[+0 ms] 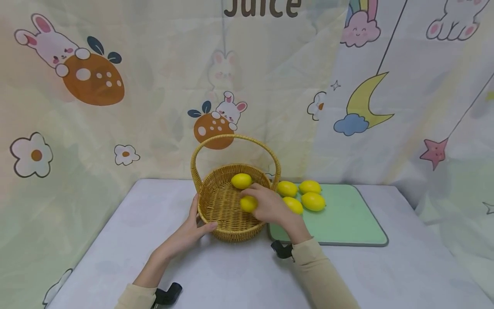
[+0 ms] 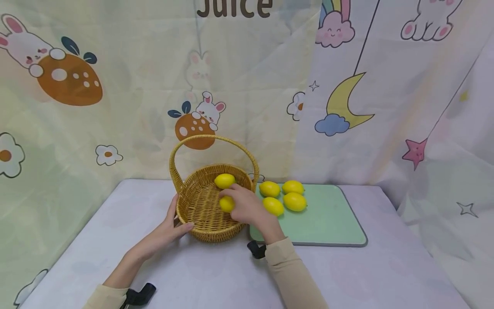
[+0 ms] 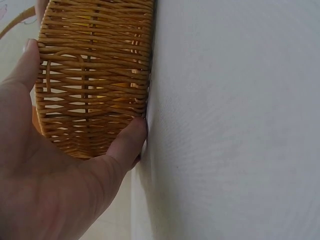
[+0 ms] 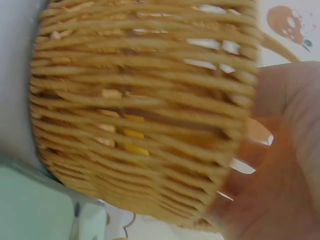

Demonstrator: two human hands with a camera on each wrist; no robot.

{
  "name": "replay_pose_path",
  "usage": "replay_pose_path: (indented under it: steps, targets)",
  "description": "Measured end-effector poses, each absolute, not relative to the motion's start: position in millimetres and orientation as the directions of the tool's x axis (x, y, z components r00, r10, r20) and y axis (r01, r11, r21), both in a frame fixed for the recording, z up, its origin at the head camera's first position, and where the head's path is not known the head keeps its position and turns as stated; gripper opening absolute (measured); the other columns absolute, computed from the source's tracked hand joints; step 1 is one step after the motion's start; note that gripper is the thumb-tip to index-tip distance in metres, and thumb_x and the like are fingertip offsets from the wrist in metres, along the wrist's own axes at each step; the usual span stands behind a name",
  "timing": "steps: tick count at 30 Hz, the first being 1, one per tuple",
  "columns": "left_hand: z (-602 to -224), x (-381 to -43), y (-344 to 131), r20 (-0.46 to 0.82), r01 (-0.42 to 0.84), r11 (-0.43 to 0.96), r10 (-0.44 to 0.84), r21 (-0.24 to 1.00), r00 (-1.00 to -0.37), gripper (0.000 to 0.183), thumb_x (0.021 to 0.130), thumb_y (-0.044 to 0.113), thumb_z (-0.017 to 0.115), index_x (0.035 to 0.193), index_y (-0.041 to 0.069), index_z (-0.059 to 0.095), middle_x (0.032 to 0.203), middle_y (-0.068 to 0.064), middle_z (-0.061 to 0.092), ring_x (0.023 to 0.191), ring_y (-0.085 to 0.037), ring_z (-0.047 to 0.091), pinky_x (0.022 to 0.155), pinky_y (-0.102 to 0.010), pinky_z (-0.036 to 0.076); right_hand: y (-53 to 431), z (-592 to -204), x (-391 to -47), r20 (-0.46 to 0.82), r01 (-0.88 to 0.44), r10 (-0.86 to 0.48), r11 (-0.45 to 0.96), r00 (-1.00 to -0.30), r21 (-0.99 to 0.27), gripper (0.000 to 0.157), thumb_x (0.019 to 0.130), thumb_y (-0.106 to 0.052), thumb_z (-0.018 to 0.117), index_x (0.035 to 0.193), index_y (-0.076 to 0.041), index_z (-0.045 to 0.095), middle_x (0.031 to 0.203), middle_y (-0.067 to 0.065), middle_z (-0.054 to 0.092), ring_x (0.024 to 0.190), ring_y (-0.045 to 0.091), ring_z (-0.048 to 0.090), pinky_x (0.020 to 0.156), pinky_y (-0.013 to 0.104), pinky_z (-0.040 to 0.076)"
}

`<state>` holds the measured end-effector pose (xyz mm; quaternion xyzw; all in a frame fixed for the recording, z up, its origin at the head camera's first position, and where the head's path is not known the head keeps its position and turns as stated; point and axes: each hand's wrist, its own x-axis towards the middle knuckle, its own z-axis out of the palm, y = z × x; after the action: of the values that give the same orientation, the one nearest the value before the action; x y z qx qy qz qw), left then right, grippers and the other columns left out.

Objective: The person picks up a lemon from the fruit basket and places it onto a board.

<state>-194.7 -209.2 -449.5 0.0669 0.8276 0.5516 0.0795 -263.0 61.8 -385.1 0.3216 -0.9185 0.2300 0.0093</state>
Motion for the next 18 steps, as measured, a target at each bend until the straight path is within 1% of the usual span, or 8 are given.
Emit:
replay_pose_path:
  steps: [5, 8, 10, 13, 16, 18]
  targets:
    - [-449, -191, -209, -0.089, -0.003, 0.400, 0.194, 0.916, -0.977, 0.108, 0.094, 0.047, 0.064, 0.149, 0.046, -0.028, 0.166, -0.003, -0.019, 0.155, -0.039, -0.001, 0.119, -0.066, 0.012, 73, -381, -262, 0.166, -0.593, -0.594, 0.655, -0.787, -0.468, 0.058, 0.072, 0.004, 0.063, 0.123, -0.024, 0.068, 0.126, -0.005, 0.061, 0.101, 0.015, 0.055, 0.081, 0.033, 0.049]
    - [-449, -190, -211, -0.095, -0.013, 0.399, 0.187, 0.917, -0.978, 0.108, 0.093, 0.047, 0.065, 0.149, 0.045, -0.028, 0.167, -0.004, -0.019, 0.155, -0.038, -0.002, 0.119, -0.067, 0.011, 79, -382, -262, 0.160, -0.600, -0.612, 0.629, -0.774, -0.495, 0.049, 0.075, 0.006, 0.062, 0.117, -0.019, 0.070, 0.117, -0.003, 0.065, 0.095, 0.015, 0.056, 0.081, 0.033, 0.049]
    - [-449, -190, -211, -0.091, -0.010, 0.396, 0.185, 0.918, -0.978, 0.108, 0.093, 0.047, 0.065, 0.150, 0.044, -0.028, 0.167, -0.003, -0.019, 0.155, -0.038, -0.003, 0.119, -0.066, 0.011, 81, -382, -263, 0.147, -0.607, -0.630, 0.619, -0.763, -0.499, 0.045, 0.077, 0.008, 0.060, 0.114, -0.014, 0.071, 0.114, 0.000, 0.067, 0.094, 0.017, 0.057, 0.082, 0.034, 0.050]
    - [-449, -191, -211, -0.082, -0.001, 0.394, 0.187, 0.919, -0.979, 0.107, 0.094, 0.046, 0.064, 0.150, 0.045, -0.027, 0.166, -0.003, -0.019, 0.155, -0.038, -0.002, 0.119, -0.066, 0.012, 81, -383, -261, 0.101, -0.601, -0.654, 0.611, -0.750, -0.515, 0.040, 0.083, 0.008, 0.058, 0.118, -0.008, 0.070, 0.120, 0.008, 0.067, 0.098, 0.023, 0.060, 0.085, 0.038, 0.051]
    - [-448, -192, -210, -0.082, -0.001, 0.395, 0.189, 0.919, -0.979, 0.107, 0.094, 0.047, 0.064, 0.149, 0.045, -0.027, 0.166, -0.002, -0.020, 0.155, -0.037, -0.001, 0.120, -0.065, 0.012, 76, -385, -258, 0.046, -0.598, -0.668, 0.631, -0.743, -0.495, 0.042, 0.088, 0.001, 0.060, 0.129, -0.008, 0.065, 0.134, 0.009, 0.062, 0.113, 0.027, 0.060, 0.092, 0.041, 0.051]
    - [-448, -193, -208, -0.086, -0.006, 0.393, 0.188, 0.919, -0.978, 0.108, 0.093, 0.047, 0.065, 0.150, 0.045, -0.027, 0.166, -0.001, -0.019, 0.156, -0.036, -0.001, 0.120, -0.065, 0.012, 72, -386, -254, 0.021, -0.595, -0.668, 0.647, -0.743, -0.478, 0.043, 0.092, -0.006, 0.062, 0.135, -0.011, 0.061, 0.139, 0.007, 0.059, 0.124, 0.028, 0.057, 0.099, 0.043, 0.050]
